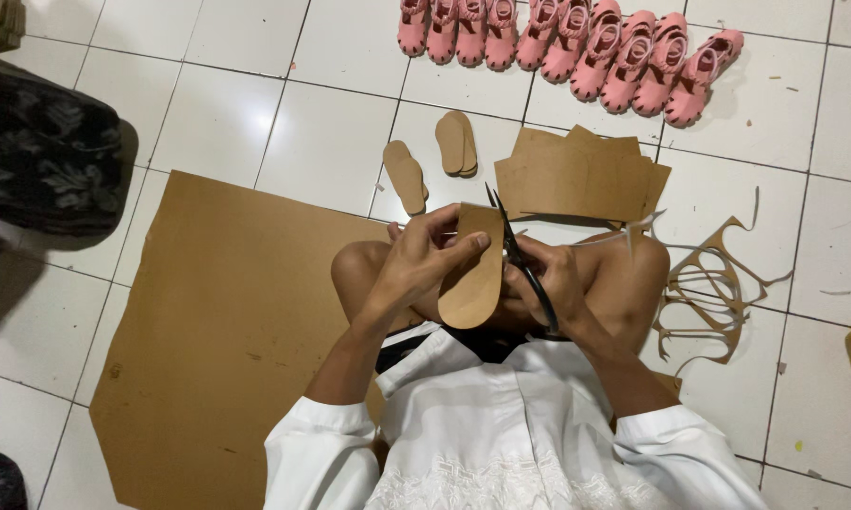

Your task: The person sits cross-legged on the workshop floor and cuts brown cardboard shoe patterns with scissors, trimming along drawn outlines and cutting curved strap shapes. They hold each sheet against their lap, rotate it while cutting, and set finished cut pieces aside near finished pink sandals.

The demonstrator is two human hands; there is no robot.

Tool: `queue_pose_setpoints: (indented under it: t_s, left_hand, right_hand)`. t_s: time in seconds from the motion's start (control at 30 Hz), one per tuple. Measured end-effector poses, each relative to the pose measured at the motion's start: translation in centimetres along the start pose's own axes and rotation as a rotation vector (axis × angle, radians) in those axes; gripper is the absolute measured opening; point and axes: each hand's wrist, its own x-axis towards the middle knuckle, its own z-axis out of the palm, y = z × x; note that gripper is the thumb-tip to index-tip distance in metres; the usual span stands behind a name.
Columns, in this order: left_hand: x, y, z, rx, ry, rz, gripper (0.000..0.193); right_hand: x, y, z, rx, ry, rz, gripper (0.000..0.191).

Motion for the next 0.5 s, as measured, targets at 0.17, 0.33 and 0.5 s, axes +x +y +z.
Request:
queue_pose_setpoints:
  t_s: [0.17,0.33,0.5]
  left_hand:
    - [0.2,0.2,-0.5,0.001,-0.042,0.053,0.032]
    - [1.1,0.2,-0.8,-0.021,-0.113,0.046,0.033]
    - [1.8,-0.9,-2.0,0.102,-0.176,0.072,0.033]
  right_hand:
    - [-0.2,-0.2,-0.2,0.009,0.004,-0.037,0.026]
    - [-0.2,-0.3,-0.5,-0.052,-0.004,-0.002,0.029]
    - [-0.6,0.0,-0.9,-0.130,-0.022,0.002,0.027]
